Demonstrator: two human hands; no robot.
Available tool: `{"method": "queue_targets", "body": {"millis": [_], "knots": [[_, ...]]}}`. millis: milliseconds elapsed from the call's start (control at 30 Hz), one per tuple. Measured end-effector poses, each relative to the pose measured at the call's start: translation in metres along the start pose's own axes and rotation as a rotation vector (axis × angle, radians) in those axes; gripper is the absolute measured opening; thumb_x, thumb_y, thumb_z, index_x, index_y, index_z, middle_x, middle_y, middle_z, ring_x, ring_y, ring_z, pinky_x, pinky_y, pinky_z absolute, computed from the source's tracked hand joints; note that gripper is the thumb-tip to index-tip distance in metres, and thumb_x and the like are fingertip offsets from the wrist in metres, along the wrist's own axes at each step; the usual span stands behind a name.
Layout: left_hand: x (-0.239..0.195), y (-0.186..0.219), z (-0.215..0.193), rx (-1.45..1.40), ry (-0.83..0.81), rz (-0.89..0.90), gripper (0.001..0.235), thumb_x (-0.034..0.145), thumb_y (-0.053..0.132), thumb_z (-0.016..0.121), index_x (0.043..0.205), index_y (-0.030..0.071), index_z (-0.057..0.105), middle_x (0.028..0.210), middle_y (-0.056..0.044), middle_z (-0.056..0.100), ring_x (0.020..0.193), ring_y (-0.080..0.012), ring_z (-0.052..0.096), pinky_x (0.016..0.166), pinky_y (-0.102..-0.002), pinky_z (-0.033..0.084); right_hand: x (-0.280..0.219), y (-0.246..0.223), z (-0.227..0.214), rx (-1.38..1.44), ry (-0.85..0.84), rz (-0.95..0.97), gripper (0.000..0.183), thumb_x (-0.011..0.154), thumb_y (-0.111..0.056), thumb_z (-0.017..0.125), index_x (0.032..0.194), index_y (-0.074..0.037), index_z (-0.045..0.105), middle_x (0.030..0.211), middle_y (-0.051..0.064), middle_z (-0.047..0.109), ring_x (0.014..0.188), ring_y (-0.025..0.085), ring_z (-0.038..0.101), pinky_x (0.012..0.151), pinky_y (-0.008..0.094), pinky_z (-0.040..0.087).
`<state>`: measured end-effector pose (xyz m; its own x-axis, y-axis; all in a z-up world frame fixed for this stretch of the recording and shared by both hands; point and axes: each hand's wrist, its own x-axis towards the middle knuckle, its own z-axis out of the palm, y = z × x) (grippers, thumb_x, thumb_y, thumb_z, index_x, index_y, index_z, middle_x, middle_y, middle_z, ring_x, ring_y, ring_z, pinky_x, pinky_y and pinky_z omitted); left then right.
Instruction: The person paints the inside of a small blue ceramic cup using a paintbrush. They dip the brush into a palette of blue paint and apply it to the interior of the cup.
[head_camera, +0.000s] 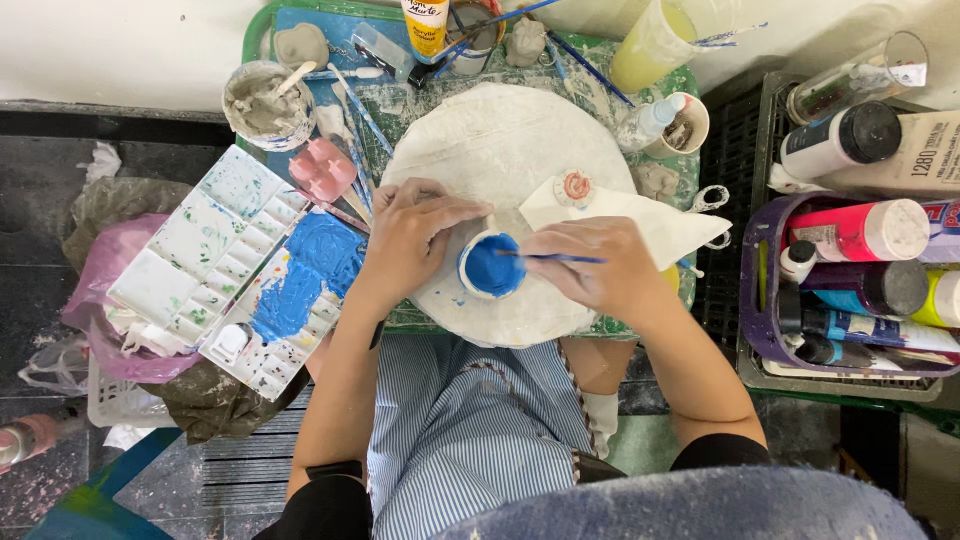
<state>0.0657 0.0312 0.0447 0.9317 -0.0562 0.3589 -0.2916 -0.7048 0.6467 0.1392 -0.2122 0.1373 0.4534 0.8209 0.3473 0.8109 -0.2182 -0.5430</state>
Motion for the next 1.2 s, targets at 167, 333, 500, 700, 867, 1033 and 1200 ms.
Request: {"method": "queue_targets", "body": {"millis": [167, 333, 500, 700, 867, 1033, 1200], "knots": [[-0.002, 0.0, 0.002, 0.015, 0.012, 0.002, 0.049, 0.08, 0.001, 0.063, 0.12, 0.025, 0.077, 0.115, 0.005, 0.077, 0.113, -0.0229, 0.059, 0.098, -0.043, 0.034, -0.003, 0.01, 0.004, 0.021, 0.073, -0.038, 0.012, 0.09, -0.012, 0.078, 0.099, -0.011, 0.07, 0.095, 0.003, 0.075, 0.079, 0.023, 0.073, 0.07, 0.032, 0.055], [-0.004, -0.001, 0.003, 0.009, 0.023, 0.006, 0.049, 0.08, 0.002, 0.062, 0.121, 0.025, 0.076, 0.115, 0.005, 0.077, 0.113, -0.0228, 0.059, 0.1, -0.043, 0.034, -0.004, 0.011, 0.015, -0.007, 0.042, 0.005, 0.012, 0.085, -0.01, 0.078, 0.096, -0.008, 0.075, 0.086, 0.007, 0.075, 0.07, 0.025, 0.071, 0.061, 0.034, 0.053], [-0.002, 0.003, 0.0, -0.001, 0.044, 0.019, 0.05, 0.079, 0.002, 0.061, 0.121, 0.024, 0.076, 0.116, 0.004, 0.076, 0.114, -0.0237, 0.058, 0.1, -0.043, 0.034, -0.014, 0.019, 0.014, 0.165, 0.21, 0.155, 0.008, 0.091, -0.003, 0.07, 0.099, -0.006, 0.071, 0.089, 0.009, 0.074, 0.076, 0.021, 0.073, 0.069, 0.031, 0.057], [-0.005, 0.003, 0.001, -0.008, 0.055, -0.011, 0.054, 0.076, -0.002, 0.06, 0.12, 0.023, 0.077, 0.115, 0.002, 0.077, 0.113, -0.0253, 0.061, 0.101, -0.043, 0.037, -0.015, 0.011, 0.022, -0.051, 0.15, 0.077, 0.011, 0.087, -0.004, 0.075, 0.097, -0.003, 0.071, 0.087, 0.013, 0.074, 0.074, 0.024, 0.07, 0.067, 0.034, 0.053], [-0.047, 0.011, -0.023, -0.044, 0.313, -0.043, 0.04, 0.089, -0.003, 0.06, 0.126, 0.009, 0.069, 0.128, -0.009, 0.071, 0.123, -0.0315, 0.059, 0.11, -0.046, 0.039, -0.05, 0.021, 0.001, 0.323, 0.287, 0.201, 0.013, 0.101, -0.001, 0.056, 0.109, -0.002, 0.066, 0.104, 0.015, 0.071, 0.079, 0.016, 0.067, 0.071, 0.03, 0.056], [-0.142, 0.013, -0.053, 0.173, 0.526, -0.367, 0.026, 0.097, -0.001, 0.063, 0.121, 0.007, 0.07, 0.126, -0.009, 0.07, 0.123, -0.0334, 0.06, 0.113, -0.047, 0.039, -0.078, -0.013, 0.071, 0.462, 0.477, 0.249, 0.019, 0.101, -0.011, 0.05, 0.105, -0.002, 0.067, 0.095, 0.009, 0.069, 0.073, 0.012, 0.065, 0.066, 0.026, 0.054], [-0.212, 0.004, -0.06, 0.333, 0.725, -0.602, 0.033, 0.1, 0.002, 0.065, 0.133, 0.003, 0.063, 0.137, -0.016, 0.063, 0.13, -0.0361, 0.053, 0.115, -0.047, 0.037, -0.032, -0.094, 0.168, 0.389, 0.063, 0.263, 0.023, 0.089, -0.008, 0.071, 0.111, -0.004, 0.07, 0.102, 0.015, 0.075, 0.069, 0.023, 0.072, 0.064, 0.032, 0.057]]}}
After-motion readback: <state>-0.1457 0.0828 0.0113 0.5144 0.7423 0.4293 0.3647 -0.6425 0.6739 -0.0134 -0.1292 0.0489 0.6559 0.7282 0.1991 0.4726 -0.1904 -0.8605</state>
